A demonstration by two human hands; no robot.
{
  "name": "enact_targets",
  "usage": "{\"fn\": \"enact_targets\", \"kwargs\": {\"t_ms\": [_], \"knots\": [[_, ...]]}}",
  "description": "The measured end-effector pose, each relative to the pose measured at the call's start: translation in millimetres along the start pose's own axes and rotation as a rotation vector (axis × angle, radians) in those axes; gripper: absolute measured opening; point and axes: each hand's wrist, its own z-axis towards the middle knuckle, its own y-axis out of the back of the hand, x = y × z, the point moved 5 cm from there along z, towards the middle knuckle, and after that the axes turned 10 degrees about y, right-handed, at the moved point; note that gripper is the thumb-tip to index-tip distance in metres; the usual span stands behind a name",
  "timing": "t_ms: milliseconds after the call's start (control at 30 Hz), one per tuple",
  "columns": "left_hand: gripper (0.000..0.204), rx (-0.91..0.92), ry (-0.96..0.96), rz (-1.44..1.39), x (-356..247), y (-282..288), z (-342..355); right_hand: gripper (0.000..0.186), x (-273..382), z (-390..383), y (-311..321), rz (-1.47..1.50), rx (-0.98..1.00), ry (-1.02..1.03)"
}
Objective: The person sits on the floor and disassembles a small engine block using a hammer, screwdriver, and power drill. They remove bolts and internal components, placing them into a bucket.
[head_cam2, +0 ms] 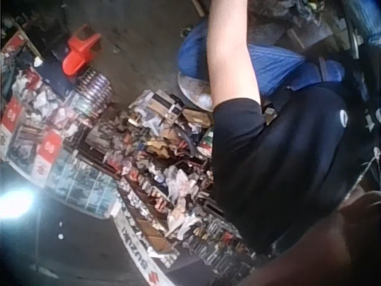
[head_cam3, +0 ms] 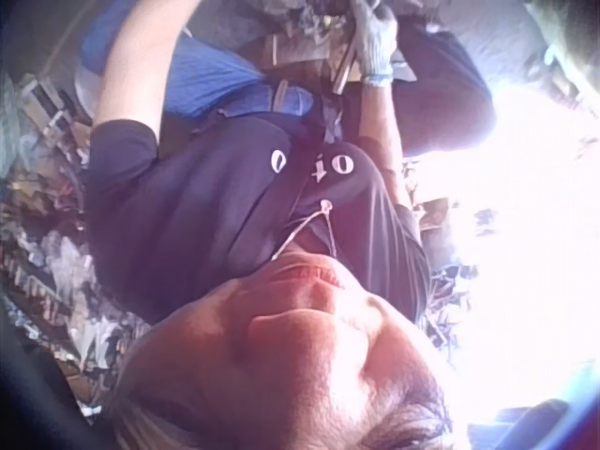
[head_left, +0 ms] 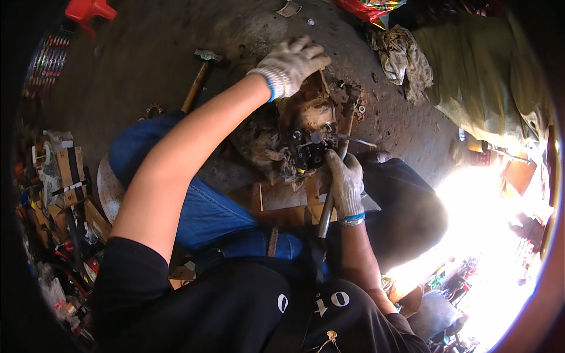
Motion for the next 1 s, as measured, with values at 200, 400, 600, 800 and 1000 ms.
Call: {"fn": "enact_targets", "kwargs": {"t_ms": [200,400,600,800,1000], "knots": [[0.036,0.494,-0.461,0.328,-38.6,-28.4,51.5,0.027,-9.0,-1.9,-1.1,0.105,-0.027,-0.107],[0.027,0.516,-0.26,0.122,-6.5,-21.7,43.8,0.037,11.3,10.4,2.8,0.132,-0.192,-0.123],[0.022,0.451,-0.094,0.01,35.1,-10.4,-3.5,0.065,18.5,50.7,28.0,0.076,-0.393,-0.143],[0.024,0.377,-0.081,-0.083,29.6,-19.7,2.5,0.047,-4.7,55.8,42.6,0.126,-0.485,-0.059],[0.023,0.421,-0.134,-0.039,8.2,-26.4,48.0,0.039,-7.4,32.6,35.5,0.34,-0.432,-0.072]]}}
